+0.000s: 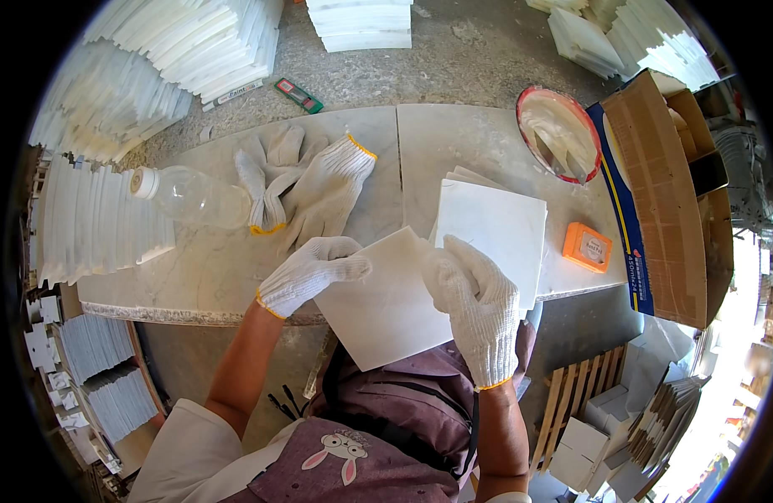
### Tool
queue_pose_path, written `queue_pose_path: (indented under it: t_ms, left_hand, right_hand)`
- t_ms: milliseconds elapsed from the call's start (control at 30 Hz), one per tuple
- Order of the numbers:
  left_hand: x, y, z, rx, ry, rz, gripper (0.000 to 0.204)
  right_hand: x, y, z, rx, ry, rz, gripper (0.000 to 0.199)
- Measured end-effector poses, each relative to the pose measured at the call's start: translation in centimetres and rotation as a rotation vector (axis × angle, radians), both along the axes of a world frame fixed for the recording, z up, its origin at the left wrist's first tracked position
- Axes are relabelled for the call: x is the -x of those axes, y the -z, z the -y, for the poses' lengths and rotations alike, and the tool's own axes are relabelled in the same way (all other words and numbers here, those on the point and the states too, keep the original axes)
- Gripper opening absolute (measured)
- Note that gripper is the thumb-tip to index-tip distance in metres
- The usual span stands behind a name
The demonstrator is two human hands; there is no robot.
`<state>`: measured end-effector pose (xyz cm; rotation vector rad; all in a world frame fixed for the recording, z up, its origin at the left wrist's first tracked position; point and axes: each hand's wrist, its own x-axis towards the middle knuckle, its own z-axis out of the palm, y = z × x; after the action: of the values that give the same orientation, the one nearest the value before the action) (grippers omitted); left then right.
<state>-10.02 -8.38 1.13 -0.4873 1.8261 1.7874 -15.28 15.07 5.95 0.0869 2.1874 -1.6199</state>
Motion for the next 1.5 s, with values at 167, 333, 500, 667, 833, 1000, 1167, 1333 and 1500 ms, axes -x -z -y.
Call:
queue_pose_path:
  t_ms: [167,333,500,667,833,1000,1167,1333,1500]
  left_hand:
    - [-0.1,0.0,-0.1,-0.017,-0.014,-0.004,0.029]
    - [0.0,0.1,-0.1,-0.034,-0.023,0.017,0.029]
    - [0.0,0.0,-0.1,-0.020,-0.013,0.015,0.029]
    - [0.1,-0.3,-0.1,-0.014,-0.006,0.021,0.028]
    - [0.0,-0.3,-0.1,-0.015,-0.009,0.023,0.030]
    - [0.3,-0.6,0.0,0.019,0.021,0.007,0.033]
    - [0.3,-0.5,-0.1,0.031,0.009,0.012,0.034]
    - [0.0,-1.7,-0.6,0.104,0.009,0.024,0.035]
    - [0.1,-4.5,-1.8,0.219,0.059,0.006,0.029]
  right_hand:
    - [0.1,-0.1,0.1,-0.007,-0.005,0.001,0.037]
    - [0.1,-0.2,0.0,-0.014,-0.011,0.000,0.036]
    - [0.1,-0.2,0.0,-0.010,-0.008,-0.011,0.036]
    - [0.2,-0.1,0.1,-0.013,-0.009,-0.027,0.036]
    - [0.2,-0.6,-0.3,0.037,-0.003,0.030,0.041]
    - [-1.2,2.0,-3.9,0.439,0.119,-0.028,0.080]
    - [-1.1,6.0,-12.9,0.916,0.293,0.124,0.067]
    - [2.4,6.7,-19.4,0.584,0.535,-0.160,0.053]
    - [7.6,8.0,-22.9,-0.267,0.596,-0.514,0.037]
